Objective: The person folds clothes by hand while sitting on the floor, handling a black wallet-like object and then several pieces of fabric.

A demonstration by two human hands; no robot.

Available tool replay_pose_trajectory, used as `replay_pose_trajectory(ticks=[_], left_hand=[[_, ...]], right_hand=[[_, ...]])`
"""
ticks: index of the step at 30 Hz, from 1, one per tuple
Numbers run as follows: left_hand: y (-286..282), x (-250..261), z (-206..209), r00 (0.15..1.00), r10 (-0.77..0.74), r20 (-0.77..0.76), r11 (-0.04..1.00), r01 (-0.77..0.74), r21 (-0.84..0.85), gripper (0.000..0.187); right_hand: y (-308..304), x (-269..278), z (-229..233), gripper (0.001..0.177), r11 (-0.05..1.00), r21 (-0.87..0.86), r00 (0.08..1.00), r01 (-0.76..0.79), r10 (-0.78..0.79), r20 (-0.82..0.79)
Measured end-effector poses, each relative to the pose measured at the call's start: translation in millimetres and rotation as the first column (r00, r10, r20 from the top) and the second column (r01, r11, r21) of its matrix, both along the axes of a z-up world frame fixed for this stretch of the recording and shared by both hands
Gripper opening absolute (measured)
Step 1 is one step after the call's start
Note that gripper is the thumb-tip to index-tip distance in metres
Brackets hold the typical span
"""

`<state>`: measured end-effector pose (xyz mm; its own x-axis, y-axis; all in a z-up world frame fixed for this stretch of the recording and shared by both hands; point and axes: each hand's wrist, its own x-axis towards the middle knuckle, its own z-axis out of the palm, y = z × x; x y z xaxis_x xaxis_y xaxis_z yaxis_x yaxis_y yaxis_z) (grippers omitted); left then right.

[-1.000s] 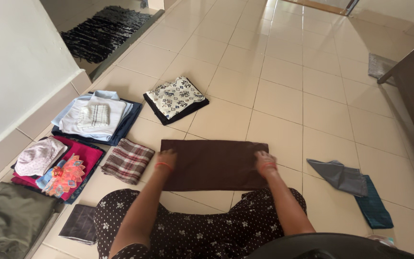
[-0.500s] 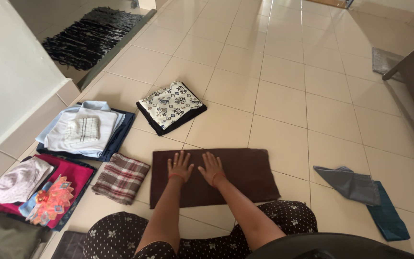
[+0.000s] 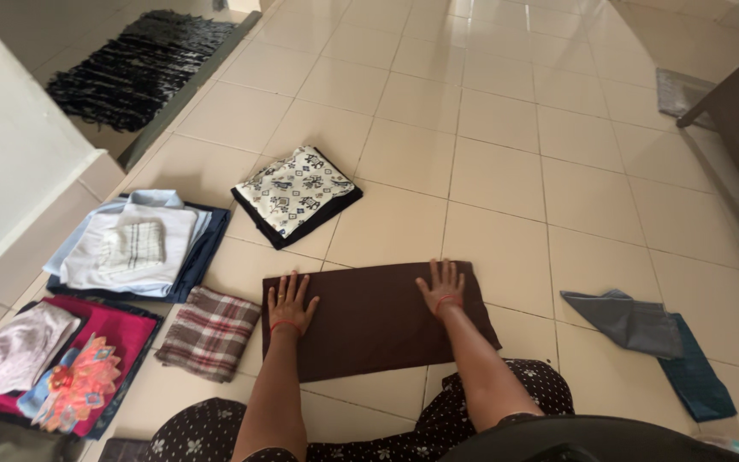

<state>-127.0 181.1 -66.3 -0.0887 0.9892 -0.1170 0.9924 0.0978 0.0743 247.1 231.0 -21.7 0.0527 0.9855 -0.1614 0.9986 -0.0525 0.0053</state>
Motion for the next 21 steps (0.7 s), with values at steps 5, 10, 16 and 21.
replay_pose_trajectory(ticks=[5,10,16,21], left_hand=[[1,1,-1,0.999,-0.01,-0.044,1.0,0.011,0.004,0.071],[-3,1,4,0.999,-0.007,-0.047,1.0,0.006,-0.018,0.07],[-3,2,8,0.998,0.001,-0.068,1.0,-0.002,-0.013,0.071],[-3,2,12,0.999,0.0,-0.054,1.0,-0.002,-0.027,0.071]], right_hand=[[6,43,12,0.088,0.979,-0.019,0.979,0.203,-0.203,-0.001],[11,47,12,0.09,0.976,-0.034,0.971,0.214,-0.209,0.118],[-12,-59,-22,0.086,0.898,0.379,0.974,-0.223,0.222,0.047],[-36,-157,-34,0.089,0.933,0.121,0.92,-0.338,0.354,-0.167]])
